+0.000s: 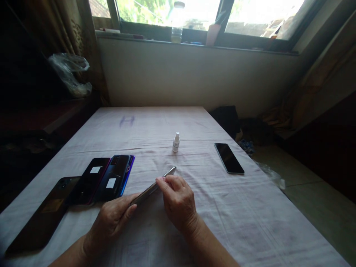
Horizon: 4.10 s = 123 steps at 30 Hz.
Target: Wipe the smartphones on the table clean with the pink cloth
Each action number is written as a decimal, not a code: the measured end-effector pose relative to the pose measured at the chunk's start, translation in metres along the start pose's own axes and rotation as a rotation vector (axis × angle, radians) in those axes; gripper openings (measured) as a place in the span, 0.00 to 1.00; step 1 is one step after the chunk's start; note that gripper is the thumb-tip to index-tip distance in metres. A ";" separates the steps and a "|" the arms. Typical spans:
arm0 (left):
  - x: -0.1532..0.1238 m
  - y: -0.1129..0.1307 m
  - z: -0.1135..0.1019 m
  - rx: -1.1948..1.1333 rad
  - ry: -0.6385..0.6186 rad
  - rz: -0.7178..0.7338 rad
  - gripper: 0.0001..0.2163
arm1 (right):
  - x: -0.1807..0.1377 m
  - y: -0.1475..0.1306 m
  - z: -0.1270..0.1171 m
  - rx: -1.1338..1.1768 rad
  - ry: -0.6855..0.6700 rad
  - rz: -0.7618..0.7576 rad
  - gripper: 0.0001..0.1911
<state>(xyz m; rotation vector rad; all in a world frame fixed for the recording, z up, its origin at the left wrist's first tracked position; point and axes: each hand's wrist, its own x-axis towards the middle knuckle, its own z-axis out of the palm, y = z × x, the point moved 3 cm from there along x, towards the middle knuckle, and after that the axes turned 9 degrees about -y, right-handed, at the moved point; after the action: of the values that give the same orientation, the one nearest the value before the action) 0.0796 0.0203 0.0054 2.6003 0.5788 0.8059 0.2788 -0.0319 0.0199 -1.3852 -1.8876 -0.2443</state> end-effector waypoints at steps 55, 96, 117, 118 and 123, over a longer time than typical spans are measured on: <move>0.001 -0.006 0.001 0.016 0.073 -0.019 0.15 | -0.018 0.058 0.017 0.141 -0.014 0.389 0.13; -0.005 -0.022 0.007 -0.172 0.060 -0.277 0.14 | -0.008 0.022 0.015 -0.083 -0.048 0.021 0.17; -0.003 -0.021 0.010 -0.117 0.029 -0.277 0.14 | -0.006 0.045 0.012 -0.221 -0.077 0.178 0.19; -0.002 -0.021 0.010 -0.114 0.031 -0.276 0.14 | -0.007 0.047 0.012 -0.221 -0.084 0.189 0.19; -0.003 -0.022 0.010 -0.095 0.032 -0.277 0.14 | -0.013 0.050 0.015 -0.177 -0.147 0.251 0.20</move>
<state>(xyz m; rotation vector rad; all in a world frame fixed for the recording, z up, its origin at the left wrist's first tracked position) 0.0772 0.0352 -0.0129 2.3566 0.8655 0.7645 0.3168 -0.0133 -0.0129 -1.7856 -1.8201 -0.1930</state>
